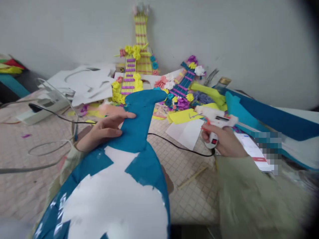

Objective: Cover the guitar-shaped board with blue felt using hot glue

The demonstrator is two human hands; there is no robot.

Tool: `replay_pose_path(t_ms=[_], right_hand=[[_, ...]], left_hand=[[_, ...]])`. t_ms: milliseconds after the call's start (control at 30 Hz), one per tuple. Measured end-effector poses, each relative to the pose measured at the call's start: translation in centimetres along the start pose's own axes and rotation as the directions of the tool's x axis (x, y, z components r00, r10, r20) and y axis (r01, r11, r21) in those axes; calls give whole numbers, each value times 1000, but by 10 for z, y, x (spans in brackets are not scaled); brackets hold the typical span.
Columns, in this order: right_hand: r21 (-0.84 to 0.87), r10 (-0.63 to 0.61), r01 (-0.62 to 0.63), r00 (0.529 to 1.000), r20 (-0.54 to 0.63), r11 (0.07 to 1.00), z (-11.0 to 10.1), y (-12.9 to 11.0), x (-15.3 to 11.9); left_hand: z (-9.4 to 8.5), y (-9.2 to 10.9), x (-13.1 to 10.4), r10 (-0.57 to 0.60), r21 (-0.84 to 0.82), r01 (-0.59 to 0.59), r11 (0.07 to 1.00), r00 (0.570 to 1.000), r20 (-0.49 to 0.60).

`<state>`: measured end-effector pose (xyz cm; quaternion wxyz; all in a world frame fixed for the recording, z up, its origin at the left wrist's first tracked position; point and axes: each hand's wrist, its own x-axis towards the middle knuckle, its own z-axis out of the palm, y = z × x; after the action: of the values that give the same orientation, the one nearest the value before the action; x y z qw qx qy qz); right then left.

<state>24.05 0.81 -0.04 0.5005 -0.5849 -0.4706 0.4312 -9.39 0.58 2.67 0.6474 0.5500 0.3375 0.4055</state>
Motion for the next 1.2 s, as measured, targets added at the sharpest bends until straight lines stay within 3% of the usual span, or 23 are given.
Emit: replay_pose_path(t_ms=[200,367,500,633,700,733,800,867,967,1033,1133,1200], right_hand=[[-226,144,-90,961,236,970,41,-6,32],[-376,144,-26,946,290,926,76,17,53],[-529,58,89,965,256,844,69,22,62],[-612,-101,271,949,298,743,37,12,36],[-595,-147,373,908,393,712,19,10,8],[-569,-160,444,863,479,692,11,11,-8],[-458,-169,683,643,747,569,-2,17,-39],[-449,-115,733,576,809,511,-11,27,-63],[-467,-147,704,622,769,535,-17,42,-79],[-476,-215,661,688,693,580,-18,45,-77],[-488,-303,532,828,472,692,-14,35,-63],[-428,-362,487,867,342,761,-7,19,-52]], left_hand=[[-7,-3,-10,172,-150,-172,974,985,-10],[1,1,-10,143,-154,-144,978,990,-20],[9,4,-9,102,-161,-107,981,994,-41],[13,0,-4,107,-139,-112,984,993,-45],[15,-3,0,116,-133,-120,984,993,-39],[16,-4,1,124,-129,-127,983,992,-33],[19,-5,4,140,-121,-144,982,989,-36],[22,-7,6,150,-105,-157,982,986,-72],[28,-12,9,170,-74,-182,981,976,-138],[30,-18,12,187,-73,-198,978,973,-135],[33,-26,16,187,-81,-195,977,978,-94],[34,-29,17,152,-72,-155,985,987,-53]])
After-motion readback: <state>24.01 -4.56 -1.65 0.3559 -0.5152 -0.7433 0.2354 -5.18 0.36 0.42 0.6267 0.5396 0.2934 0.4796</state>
